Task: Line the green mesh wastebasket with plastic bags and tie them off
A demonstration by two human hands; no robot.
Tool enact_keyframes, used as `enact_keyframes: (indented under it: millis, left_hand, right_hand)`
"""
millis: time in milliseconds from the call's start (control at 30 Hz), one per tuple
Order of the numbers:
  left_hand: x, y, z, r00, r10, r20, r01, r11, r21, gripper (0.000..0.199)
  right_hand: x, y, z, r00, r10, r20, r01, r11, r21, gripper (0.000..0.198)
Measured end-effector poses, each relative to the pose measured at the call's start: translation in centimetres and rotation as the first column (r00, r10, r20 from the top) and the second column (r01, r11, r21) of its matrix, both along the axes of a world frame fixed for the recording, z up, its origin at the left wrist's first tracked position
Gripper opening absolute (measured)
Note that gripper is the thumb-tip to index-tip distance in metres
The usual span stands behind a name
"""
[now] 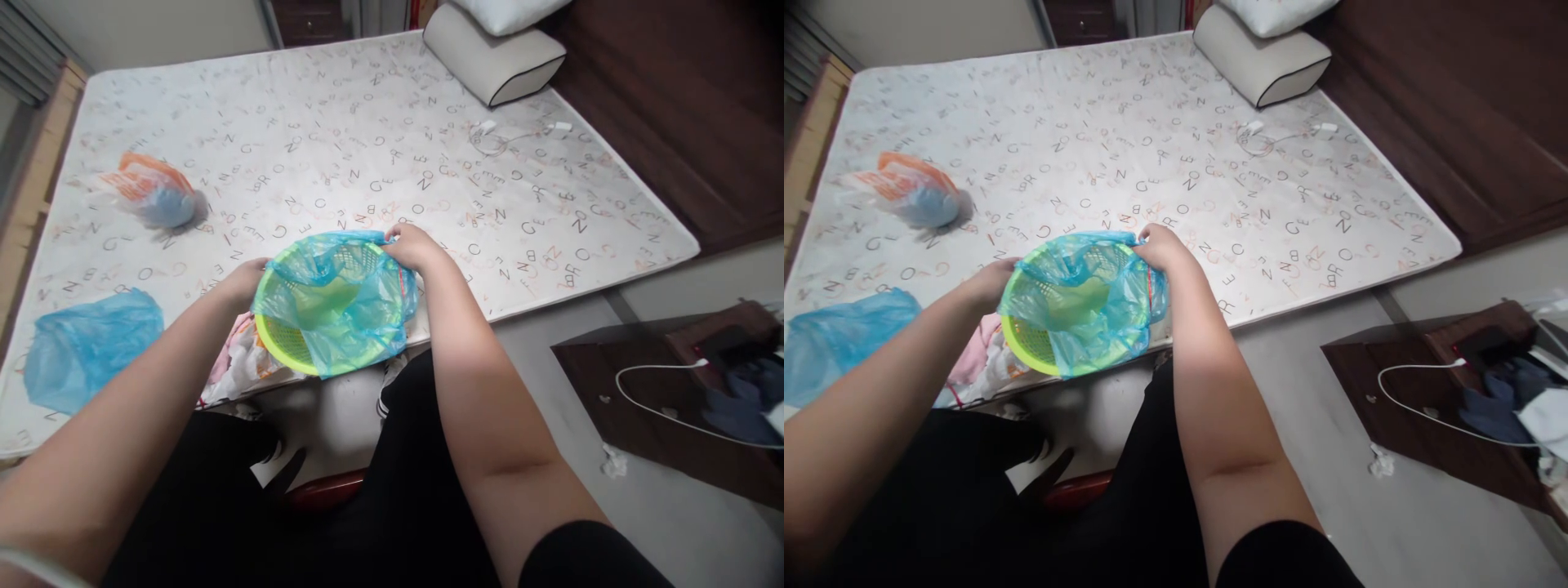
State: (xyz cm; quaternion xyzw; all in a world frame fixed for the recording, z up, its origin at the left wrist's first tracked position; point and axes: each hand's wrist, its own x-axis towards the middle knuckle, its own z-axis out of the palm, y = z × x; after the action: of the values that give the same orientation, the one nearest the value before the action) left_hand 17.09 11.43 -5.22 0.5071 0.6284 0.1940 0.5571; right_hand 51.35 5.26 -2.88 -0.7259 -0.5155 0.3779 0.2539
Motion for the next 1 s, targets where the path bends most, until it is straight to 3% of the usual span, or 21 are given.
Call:
enact_keyframes:
  millis: [67, 100, 133, 167, 200, 233, 267, 333, 400, 500, 600, 700, 800, 867, 933, 1000]
  left_hand:
    - [-0.2, -0.7, 1.4, 0.991, 0.004, -0.132, 0.006, 0.997, 0.074, 0.037]
    - [0.0, -1.4, 2.4, 0.98, 0.054, -0.192, -0.015, 0.98, 0.2, 0.035]
    - [0.2, -2.3, 3.6, 0.966, 0.122, -0.226, -0.028, 0.925, 0.378, 0.034]
    - [0.6, -3.4, 4.7, 0.957, 0.17, -0.237, -0.013, 0.835, 0.55, 0.034]
    - [1.0, -4.7, 5.9, 0.96, 0.162, -0.229, 0.042, 0.724, 0.689, 0.036]
    - [1.4, -6.1, 6.9, 0.964, 0.056, -0.26, 0.16, 0.662, 0.733, 0.036]
    - [1.9, -7.4, 7.6, 0.94, -0.129, -0.315, 0.32, 0.655, 0.684, 0.033]
    - [2.6, -9.5, 8.3, 0.808, -0.48, -0.342, 0.589, 0.658, 0.469, 0.03]
    - [2.8, -10.8, 7.9, 0.719, -0.64, -0.272, 0.695, 0.65, 0.306, 0.029]
    - [2.1, -11.3, 6.9, 0.697, -0.651, -0.3, 0.716, 0.612, 0.336, 0.028]
    - [0.7, -11.5, 6.8, 0.628, -0.574, -0.526, 0.778, 0.478, 0.407, 0.028]
    - [-0.5, -12.2, 7.7, 0.492, -0.474, -0.73, 0.866, 0.355, 0.352, 0.037]
    - [-1.1, -13.6, 8.4, 0.336, -0.489, -0.805, 0.941, 0.209, 0.266, 0.043]
    - [-1.3, -14.7, 8.5, 0.278, -0.486, -0.829, 0.96, 0.138, 0.242, 0.043]
    - [-1.4, -15.8, 8.3, 0.276, -0.446, -0.852, 0.961, 0.122, 0.247, 0.039]
    - [-1.6, -16.9, 8.0, 0.319, -0.401, -0.859, 0.948, 0.141, 0.286, 0.033]
  right_hand:
    - [0.5, -0.4, 0.1, 1.0, 0.023, 0.001, -0.023, 1.0, 0.001, 0.037]
    - [0.7, -0.7, 0.1, 1.0, 0.029, -0.01, -0.029, 1.0, -0.003, 0.037]
    - [0.9, -0.9, 0.2, 0.999, 0.031, -0.03, -0.032, 0.999, -0.01, 0.037]
    - [1.1, -1.1, 0.1, 0.998, 0.03, -0.058, -0.031, 0.999, -0.021, 0.038]
    - [1.3, -1.3, 0.0, 0.996, 0.029, -0.089, -0.032, 0.999, -0.033, 0.038]
    - [1.5, -1.5, -0.1, 0.993, 0.032, -0.117, -0.038, 0.998, -0.046, 0.039]
    - [1.7, -1.7, -0.3, 0.99, 0.038, -0.134, -0.046, 0.998, -0.053, 0.039]
    - [1.9, -1.9, -0.9, 0.991, 0.054, -0.119, -0.06, 0.997, -0.043, 0.039]
    - [2.0, -2.1, -1.6, 0.996, 0.074, -0.05, -0.075, 0.997, -0.008, 0.037]
    - [1.8, -2.3, -2.5, 0.993, 0.109, 0.04, -0.112, 0.992, 0.066, 0.033]
    - [1.5, -2.4, -3.2, 0.985, 0.126, 0.119, -0.141, 0.982, 0.124, 0.031]
    - [1.5, -2.5, -3.7, 0.974, 0.105, 0.199, -0.132, 0.983, 0.128, 0.032]
    - [1.9, -2.8, -3.7, 0.977, 0.09, 0.195, -0.107, 0.991, 0.078, 0.039]
    - [2.4, -3.3, -3.1, 0.98, 0.121, 0.161, -0.128, 0.991, 0.032, 0.046]
    - [2.4, -4.2, -1.6, 0.977, 0.117, 0.176, -0.13, 0.989, 0.067, 0.052]
    - [1.4, -5.3, 1.0, 0.97, 0.031, 0.243, -0.094, 0.963, 0.253, 0.05]
